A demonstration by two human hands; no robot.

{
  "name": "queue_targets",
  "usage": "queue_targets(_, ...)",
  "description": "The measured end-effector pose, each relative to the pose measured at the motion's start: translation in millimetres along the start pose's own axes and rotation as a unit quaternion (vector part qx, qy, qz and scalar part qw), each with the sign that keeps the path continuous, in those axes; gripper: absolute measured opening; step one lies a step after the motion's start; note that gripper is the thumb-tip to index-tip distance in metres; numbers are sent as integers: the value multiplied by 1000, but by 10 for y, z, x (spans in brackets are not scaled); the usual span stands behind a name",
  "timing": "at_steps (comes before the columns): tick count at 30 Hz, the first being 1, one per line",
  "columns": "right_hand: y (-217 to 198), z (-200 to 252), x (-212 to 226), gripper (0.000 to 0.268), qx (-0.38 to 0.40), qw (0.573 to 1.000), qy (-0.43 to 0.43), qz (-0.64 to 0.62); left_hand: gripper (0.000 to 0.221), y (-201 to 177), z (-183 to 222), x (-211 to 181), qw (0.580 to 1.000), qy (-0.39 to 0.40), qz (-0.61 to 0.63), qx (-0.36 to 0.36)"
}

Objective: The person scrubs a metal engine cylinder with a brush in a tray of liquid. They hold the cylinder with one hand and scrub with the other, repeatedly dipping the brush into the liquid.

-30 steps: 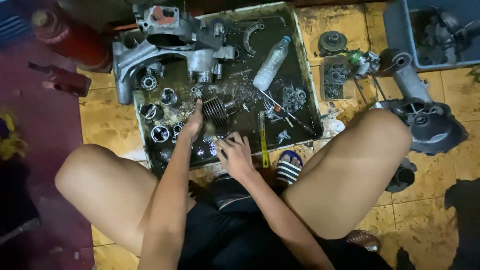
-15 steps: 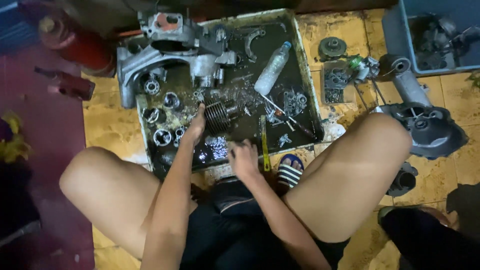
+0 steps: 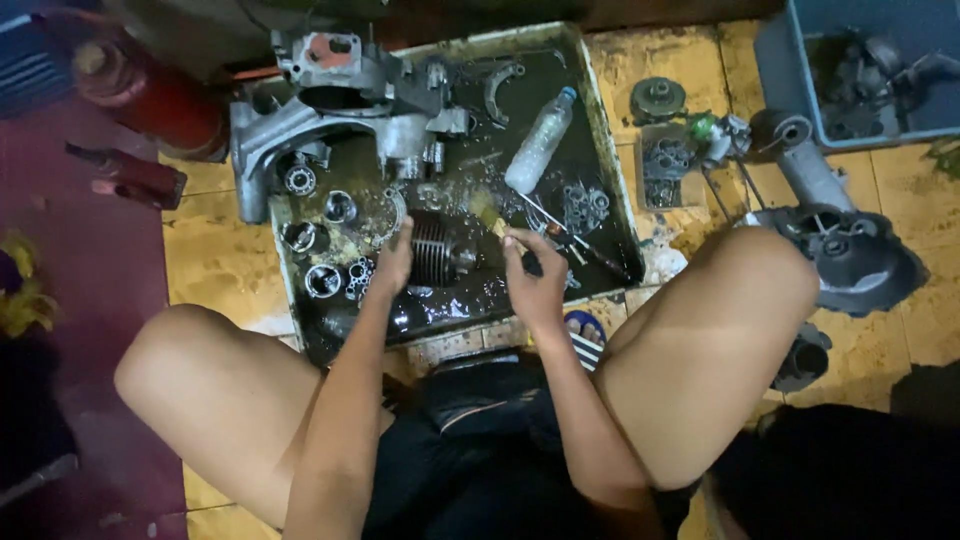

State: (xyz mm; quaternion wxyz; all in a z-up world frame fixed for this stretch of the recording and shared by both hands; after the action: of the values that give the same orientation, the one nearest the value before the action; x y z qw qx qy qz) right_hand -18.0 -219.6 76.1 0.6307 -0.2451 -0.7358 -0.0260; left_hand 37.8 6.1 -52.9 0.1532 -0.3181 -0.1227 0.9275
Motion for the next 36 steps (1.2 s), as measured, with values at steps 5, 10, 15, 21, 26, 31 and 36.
queue_targets(5,158,28,-145,15,30,999,17,-30,82,104,-291,134,998,48,-16,-35)
queue_targets(10,285,92,-491,13,79,994,62,36,54,115,-647,320,992,97,-29,-78)
queue_targets(15,140,53,-593,13,54,989,134,18,55,19,-839,445,996,59,-15,-71)
queue_targets(21,242,69,-567,16,56,991,119,-14,64,67,-871,299,990,108,-90,-29)
queue_targets(26,224,84,-697,13,65,991,113,-12,59,85,-803,277,987,113,-106,-33)
queue_targets(31,200,74,-816,10,83,989,125,5,71,77,-597,198,990,80,-113,-36)
queue_targets(36,49,11,-520,9,62,984,-3,167,67,117,-546,257,989,57,-131,-44)
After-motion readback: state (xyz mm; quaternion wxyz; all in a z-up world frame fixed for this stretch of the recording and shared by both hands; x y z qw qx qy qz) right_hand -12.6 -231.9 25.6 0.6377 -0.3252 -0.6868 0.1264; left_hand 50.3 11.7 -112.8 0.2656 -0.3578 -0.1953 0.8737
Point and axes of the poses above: each hand's wrist, its own z-axis away from the middle knuckle, its own y-axis out of the palm, x = y × z, the point moved 8 cm from there along -z, towards the middle knuckle, and after that the axes turned 11 degrees about -y, right-handed, at the moved point
